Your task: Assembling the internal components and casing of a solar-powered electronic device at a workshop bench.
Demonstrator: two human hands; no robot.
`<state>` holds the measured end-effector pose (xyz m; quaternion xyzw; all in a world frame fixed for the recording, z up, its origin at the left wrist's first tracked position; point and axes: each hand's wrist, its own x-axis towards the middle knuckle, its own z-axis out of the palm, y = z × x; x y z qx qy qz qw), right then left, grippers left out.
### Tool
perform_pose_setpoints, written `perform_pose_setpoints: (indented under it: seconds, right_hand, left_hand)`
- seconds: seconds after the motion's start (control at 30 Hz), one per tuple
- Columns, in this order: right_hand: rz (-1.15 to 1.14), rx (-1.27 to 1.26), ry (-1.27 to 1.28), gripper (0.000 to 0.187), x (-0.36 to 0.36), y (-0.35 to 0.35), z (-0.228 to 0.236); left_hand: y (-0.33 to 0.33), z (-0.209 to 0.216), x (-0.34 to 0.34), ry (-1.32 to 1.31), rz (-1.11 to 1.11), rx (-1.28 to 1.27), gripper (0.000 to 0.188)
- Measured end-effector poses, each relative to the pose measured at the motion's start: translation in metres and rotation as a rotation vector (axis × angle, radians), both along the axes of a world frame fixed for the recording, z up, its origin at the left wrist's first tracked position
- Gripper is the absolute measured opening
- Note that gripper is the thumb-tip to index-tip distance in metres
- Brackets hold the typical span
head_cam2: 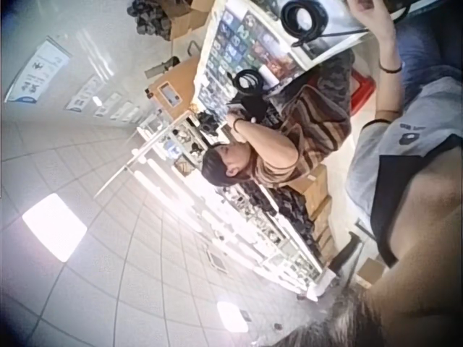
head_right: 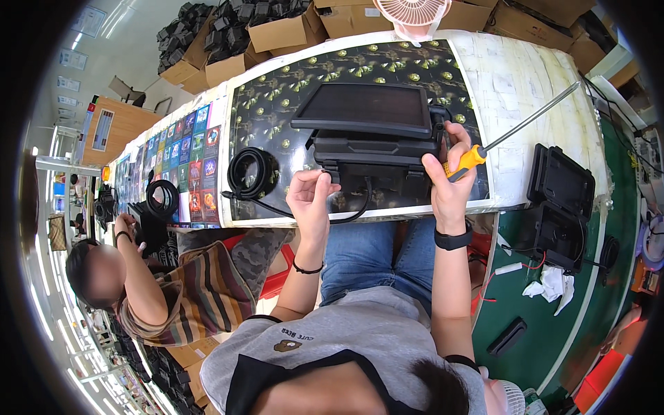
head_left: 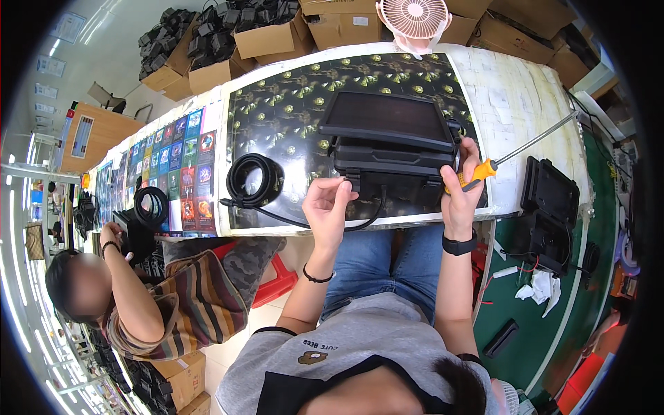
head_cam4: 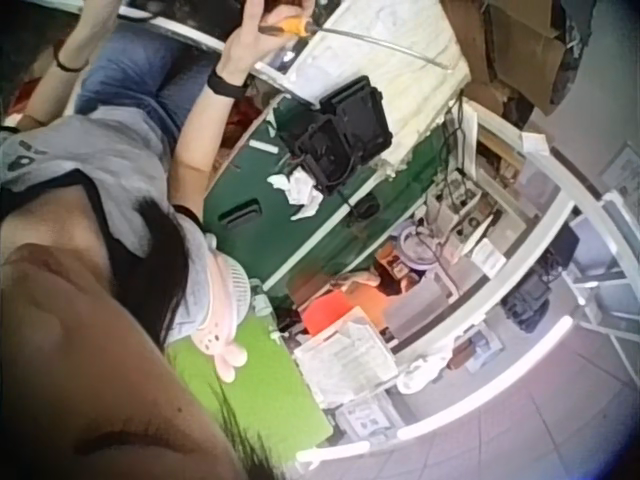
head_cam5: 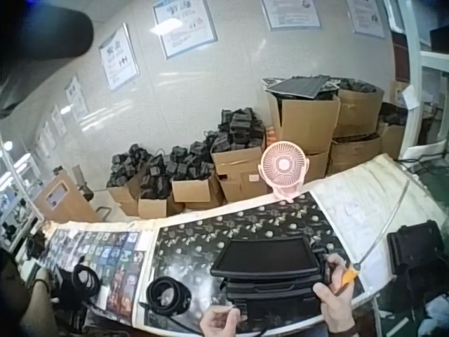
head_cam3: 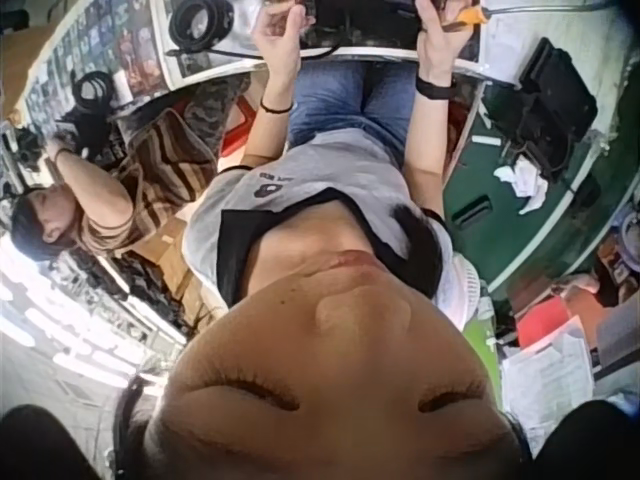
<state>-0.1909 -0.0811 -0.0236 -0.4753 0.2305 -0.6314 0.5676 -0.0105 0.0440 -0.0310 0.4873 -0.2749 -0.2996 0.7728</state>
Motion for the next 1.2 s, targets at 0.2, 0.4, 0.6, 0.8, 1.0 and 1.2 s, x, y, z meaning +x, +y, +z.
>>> perform_pose_setpoints:
  seconds: [0.2, 0.4, 0.6, 0.8, 1.0, 1.2]
  right_hand:
    - [-0.016, 0.035, 0.016, 0.041, -0.001, -0.002, 0.002]
    - [0.002, 0.029, 0.036, 0.039, 0.0, -0.007, 0.001]
    - [0.008, 0.107, 0.153, 0.045, 0.006, -0.019, 0.017]
    - [-0.148, 0.127, 0.272, 0.032, 0.008, -0.014, 0.012]
    - [-0.379, -0.045, 0.509, 0.014, -0.005, 0.018, 0.022]
    - [-0.234, 0.119, 0.657, 0.013, -0.003, 0.018, 0.036]
  left_hand:
    - [-0.001, 0.017, 0.004, -0.11, 0.015, 0.055, 0.014]
    - [-0.016, 0.026, 0.026, -0.488, 0.082, 0.134, 0.027]
    - [-0.037, 0.017, 0.036, -0.424, -0.125, 0.053, 0.063]
    - [-0.062, 0.009, 0.044, -0.168, -0.285, -0.005, 0.079]
    - [-0.054, 0.019, 0.033, -0.116, -0.24, 0.021, 0.073]
    - [-0.048, 0.019, 0.028, -0.133, -0.175, 0.046, 0.078]
